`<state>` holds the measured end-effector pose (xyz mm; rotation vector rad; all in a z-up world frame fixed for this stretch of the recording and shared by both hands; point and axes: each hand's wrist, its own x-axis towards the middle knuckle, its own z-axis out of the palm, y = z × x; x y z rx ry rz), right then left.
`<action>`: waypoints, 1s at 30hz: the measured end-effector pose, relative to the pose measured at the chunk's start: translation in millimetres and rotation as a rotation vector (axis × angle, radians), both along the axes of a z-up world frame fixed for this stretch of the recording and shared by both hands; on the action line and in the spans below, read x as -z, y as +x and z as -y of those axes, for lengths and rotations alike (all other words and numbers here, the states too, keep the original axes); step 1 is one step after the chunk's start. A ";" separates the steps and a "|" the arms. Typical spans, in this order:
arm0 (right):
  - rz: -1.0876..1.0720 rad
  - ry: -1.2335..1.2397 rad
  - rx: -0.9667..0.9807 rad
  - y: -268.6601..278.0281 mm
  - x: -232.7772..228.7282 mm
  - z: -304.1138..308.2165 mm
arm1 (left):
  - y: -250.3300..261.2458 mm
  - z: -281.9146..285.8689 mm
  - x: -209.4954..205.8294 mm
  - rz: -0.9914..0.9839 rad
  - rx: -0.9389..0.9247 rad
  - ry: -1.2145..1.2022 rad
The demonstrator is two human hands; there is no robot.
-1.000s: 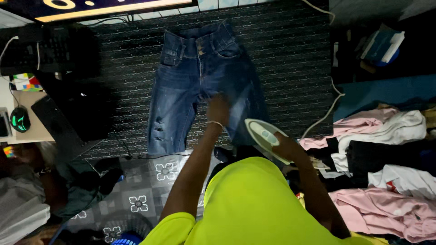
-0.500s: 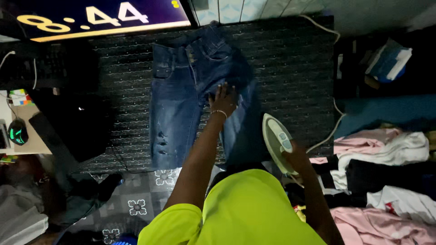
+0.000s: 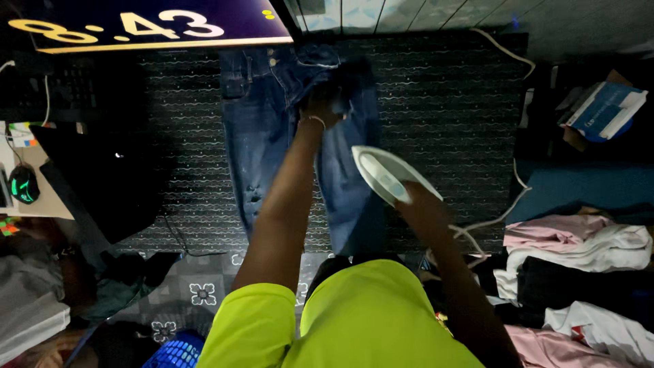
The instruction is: The person irons a pair of denim jeans with an iron on a patterned surface, moving the iron across both legs, and then folds the jeans by hand.
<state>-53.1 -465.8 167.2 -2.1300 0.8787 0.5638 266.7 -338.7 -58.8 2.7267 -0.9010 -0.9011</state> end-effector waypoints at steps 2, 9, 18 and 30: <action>0.066 -0.037 -0.078 22.7 4.8 0.1 | 17.3 -2.3 27.2 -0.013 0.038 -0.147; 0.133 -0.031 -0.379 112.4 19.5 -3.9 | -1.3 -53.2 34.1 -0.324 -0.459 -0.656; 0.111 -0.027 -0.545 76.4 44.8 -35.9 | -6.2 -96.1 1.0 0.005 -0.066 -0.233; 0.246 -0.098 -0.626 2.5 25.6 -45.5 | -9.4 -102.3 -49.6 0.157 0.155 -0.147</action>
